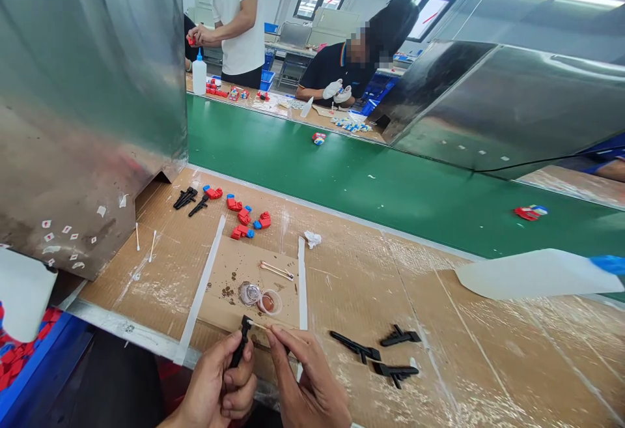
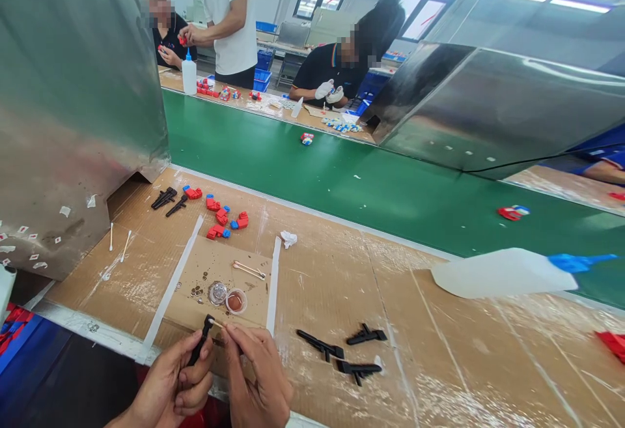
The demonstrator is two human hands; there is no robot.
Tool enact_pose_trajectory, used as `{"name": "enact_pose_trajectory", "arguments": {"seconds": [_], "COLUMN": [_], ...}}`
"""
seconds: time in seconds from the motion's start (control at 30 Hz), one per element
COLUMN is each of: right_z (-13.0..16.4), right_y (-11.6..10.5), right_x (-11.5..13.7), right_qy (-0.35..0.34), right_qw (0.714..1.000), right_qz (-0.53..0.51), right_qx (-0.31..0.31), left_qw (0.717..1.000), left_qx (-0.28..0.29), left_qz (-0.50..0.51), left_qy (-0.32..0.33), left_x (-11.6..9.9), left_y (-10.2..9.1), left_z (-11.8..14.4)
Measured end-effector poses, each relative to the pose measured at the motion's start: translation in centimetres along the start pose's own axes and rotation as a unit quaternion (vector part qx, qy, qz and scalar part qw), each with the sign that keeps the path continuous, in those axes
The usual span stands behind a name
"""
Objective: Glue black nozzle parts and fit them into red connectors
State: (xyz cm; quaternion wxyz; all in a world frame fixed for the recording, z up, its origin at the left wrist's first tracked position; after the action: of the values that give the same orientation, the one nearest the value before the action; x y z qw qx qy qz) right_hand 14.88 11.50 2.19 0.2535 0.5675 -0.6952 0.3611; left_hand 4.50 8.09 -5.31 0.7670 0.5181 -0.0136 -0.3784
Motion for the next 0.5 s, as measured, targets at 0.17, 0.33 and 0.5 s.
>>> {"name": "enact_pose_trajectory", "arguments": {"seconds": [0.17, 0.33, 0.5], "right_z": [0.10, 0.45, 0.47], "right_y": [-0.14, -0.23, -0.10], "right_x": [0.32, 0.55, 0.58], "right_qy": [-0.023, -0.024, -0.012], "right_qw": [0.999, 0.998, 0.999], "right_qz": [0.043, 0.049, 0.045], "right_qx": [-0.009, -0.010, 0.004], "left_qw": [1.000, 1.000, 1.000], "left_qx": [0.007, -0.003, -0.014], "left_qz": [0.000, -0.001, -0.004], "left_qy": [0.005, -0.002, -0.004], "left_x": [0.10, 0.02, -0.02], "left_y": [0.07, 0.04, -0.03], "left_z": [0.02, -0.11, -0.05]}}
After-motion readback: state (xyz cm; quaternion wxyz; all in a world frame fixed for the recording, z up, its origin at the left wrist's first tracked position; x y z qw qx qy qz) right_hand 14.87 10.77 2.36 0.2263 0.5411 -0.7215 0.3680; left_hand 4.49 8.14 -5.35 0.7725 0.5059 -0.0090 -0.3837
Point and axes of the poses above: each hand's wrist, its own z-axis away from the middle knuckle, its own y-axis out of the palm, x = y × z, the point moved 5 cm from there along -z, towards the middle knuckle, and after that the axes turned 9 degrees about -z, right-handed, at the moved point
